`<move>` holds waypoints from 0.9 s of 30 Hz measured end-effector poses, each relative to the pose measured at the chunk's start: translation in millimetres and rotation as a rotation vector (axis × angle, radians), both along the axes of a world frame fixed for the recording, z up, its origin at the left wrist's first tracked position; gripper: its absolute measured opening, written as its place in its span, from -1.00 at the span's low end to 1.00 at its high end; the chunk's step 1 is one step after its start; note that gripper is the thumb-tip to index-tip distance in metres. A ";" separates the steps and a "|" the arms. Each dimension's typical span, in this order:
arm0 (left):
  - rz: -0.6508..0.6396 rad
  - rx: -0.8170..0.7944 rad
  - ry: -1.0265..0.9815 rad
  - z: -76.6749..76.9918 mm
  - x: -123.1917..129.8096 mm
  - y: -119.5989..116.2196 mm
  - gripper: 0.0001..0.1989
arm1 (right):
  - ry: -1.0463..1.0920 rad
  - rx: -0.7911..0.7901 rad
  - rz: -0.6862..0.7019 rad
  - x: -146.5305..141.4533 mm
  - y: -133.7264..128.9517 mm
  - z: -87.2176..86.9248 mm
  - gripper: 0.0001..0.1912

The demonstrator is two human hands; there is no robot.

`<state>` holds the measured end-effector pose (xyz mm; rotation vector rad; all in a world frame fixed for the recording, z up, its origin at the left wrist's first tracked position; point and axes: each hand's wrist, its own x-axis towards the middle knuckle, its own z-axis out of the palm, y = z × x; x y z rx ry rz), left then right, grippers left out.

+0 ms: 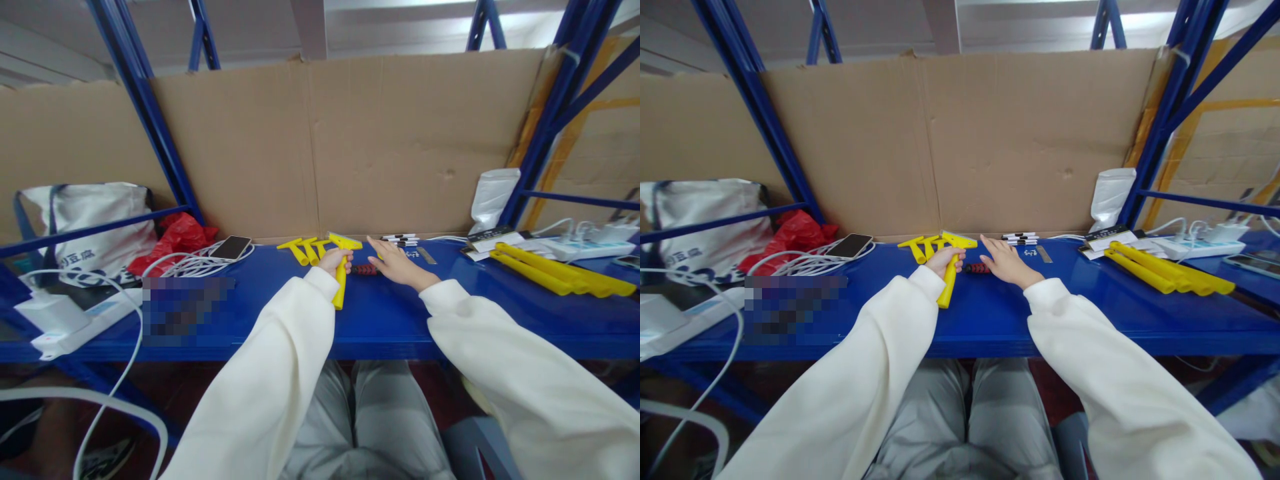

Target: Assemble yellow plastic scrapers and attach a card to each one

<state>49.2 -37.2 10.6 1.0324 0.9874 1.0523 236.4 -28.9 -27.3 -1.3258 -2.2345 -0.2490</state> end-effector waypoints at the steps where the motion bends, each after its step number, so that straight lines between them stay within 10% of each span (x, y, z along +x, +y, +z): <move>1: 0.026 -0.013 0.004 -0.2 -1.1 1.2 -0.73 | -0.006 -0.013 -0.024 1.3 -0.3 1.0 -0.45; 12: 0.130 -0.080 -0.021 -3.1 -5.7 8.5 -0.71 | -0.082 -0.266 -0.040 11.4 -2.9 10.1 -0.78; 20: 0.152 -0.066 -0.072 -9.5 -6.8 15.7 -0.71 | 0.528 -0.321 0.012 17.6 -8.7 20.6 -0.60; 27: 0.183 -0.062 -0.012 -5.8 -6.0 12.3 -0.70 | 1.000 -0.069 0.013 25.5 -1.3 24.1 -0.43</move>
